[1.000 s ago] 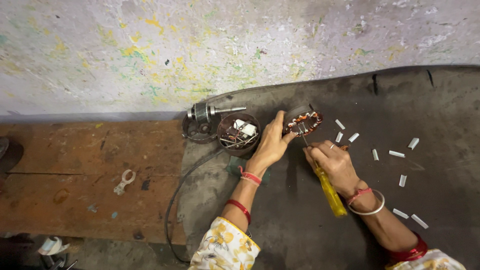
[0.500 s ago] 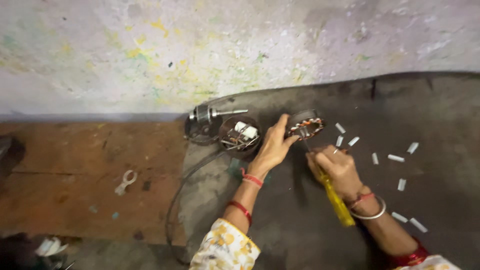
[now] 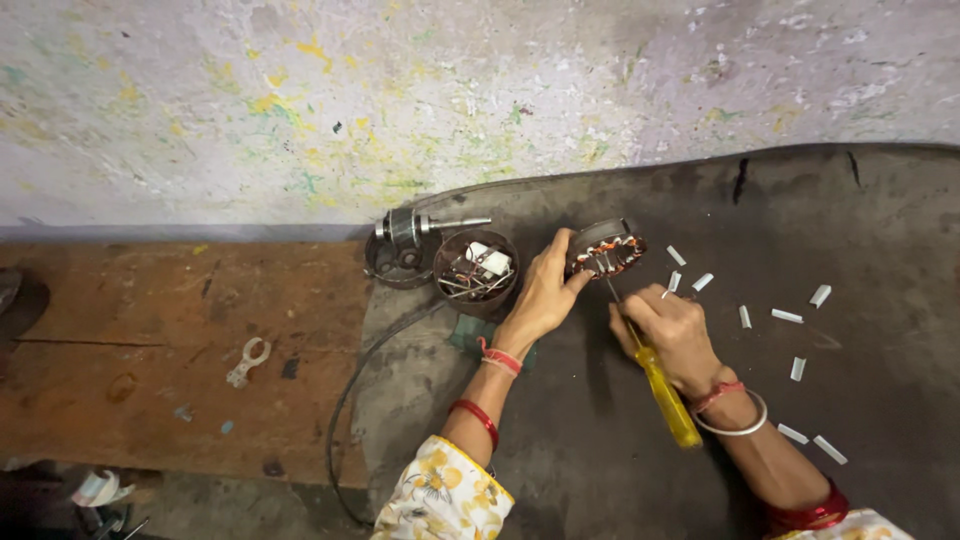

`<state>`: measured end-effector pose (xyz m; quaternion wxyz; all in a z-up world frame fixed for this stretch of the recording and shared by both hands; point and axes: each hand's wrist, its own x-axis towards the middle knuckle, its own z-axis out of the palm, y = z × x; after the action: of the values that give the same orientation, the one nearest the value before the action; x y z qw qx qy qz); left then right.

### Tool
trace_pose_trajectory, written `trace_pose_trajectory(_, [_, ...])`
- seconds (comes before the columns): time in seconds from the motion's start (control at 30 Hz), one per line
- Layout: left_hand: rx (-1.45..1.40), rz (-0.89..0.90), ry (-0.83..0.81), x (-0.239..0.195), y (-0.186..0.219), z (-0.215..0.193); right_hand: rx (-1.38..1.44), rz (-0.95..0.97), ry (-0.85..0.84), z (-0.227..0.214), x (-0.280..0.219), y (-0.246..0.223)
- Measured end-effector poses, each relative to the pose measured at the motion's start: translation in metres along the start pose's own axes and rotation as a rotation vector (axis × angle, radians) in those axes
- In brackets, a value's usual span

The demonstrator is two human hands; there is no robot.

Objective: The person uses a yellow-handled screwdriver to pry and remove copper wire coils from the slots of a cylindrical metal stator. The person holds the stator with the left hand and manipulates the wires with the screwdriver in the right hand, pulling out coils and placing them on the work surface.

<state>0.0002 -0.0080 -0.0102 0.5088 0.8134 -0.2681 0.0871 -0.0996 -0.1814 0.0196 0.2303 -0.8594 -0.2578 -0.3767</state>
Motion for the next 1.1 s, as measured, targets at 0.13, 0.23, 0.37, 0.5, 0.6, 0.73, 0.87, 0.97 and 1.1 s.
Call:
trace_pose_trajectory(0.13, [0.005,-0.038,-0.018,0.0001,-0.0017,0.0009,0.026,0.001,0.035,0.0004,-0.0001,0.0023])
trace_pose_trajectory(0.23, [-0.012,-0.006,-0.01,0.0001,-0.0023,0.0005,0.047,0.017,0.07,-0.0011,-0.0003,0.0046])
trace_pose_trajectory(0.37, [0.028,-0.023,0.001,0.0008,-0.0016,0.0019,0.041,0.037,0.036,-0.0013,-0.0018,0.0047])
trace_pose_trajectory(0.5, [0.047,-0.037,-0.003,0.0001,-0.0015,0.0019,0.042,-0.02,-0.009,-0.0008,-0.0014,0.0052])
trace_pose_trajectory(0.6, [0.065,-0.05,-0.015,0.0004,-0.0017,0.002,0.057,-0.024,-0.015,-0.0015,-0.0014,0.0064])
trace_pose_trajectory(0.73, [0.046,-0.03,-0.007,-0.0006,-0.0036,0.0037,0.031,-0.018,-0.047,-0.0002,-0.0017,0.007])
trace_pose_trajectory(0.87, [0.047,-0.016,0.009,-0.001,-0.0072,0.0043,-0.013,0.003,-0.065,0.0033,-0.0005,0.0043])
trace_pose_trajectory(0.97, [0.066,-0.059,-0.01,-0.0003,-0.0073,0.0063,-0.004,0.008,0.029,0.0009,0.0003,0.0033])
trace_pose_trajectory(1.1, [-0.006,-0.015,0.0,0.0003,-0.0068,0.0047,-0.014,0.108,0.092,-0.0005,0.0038,0.0055])
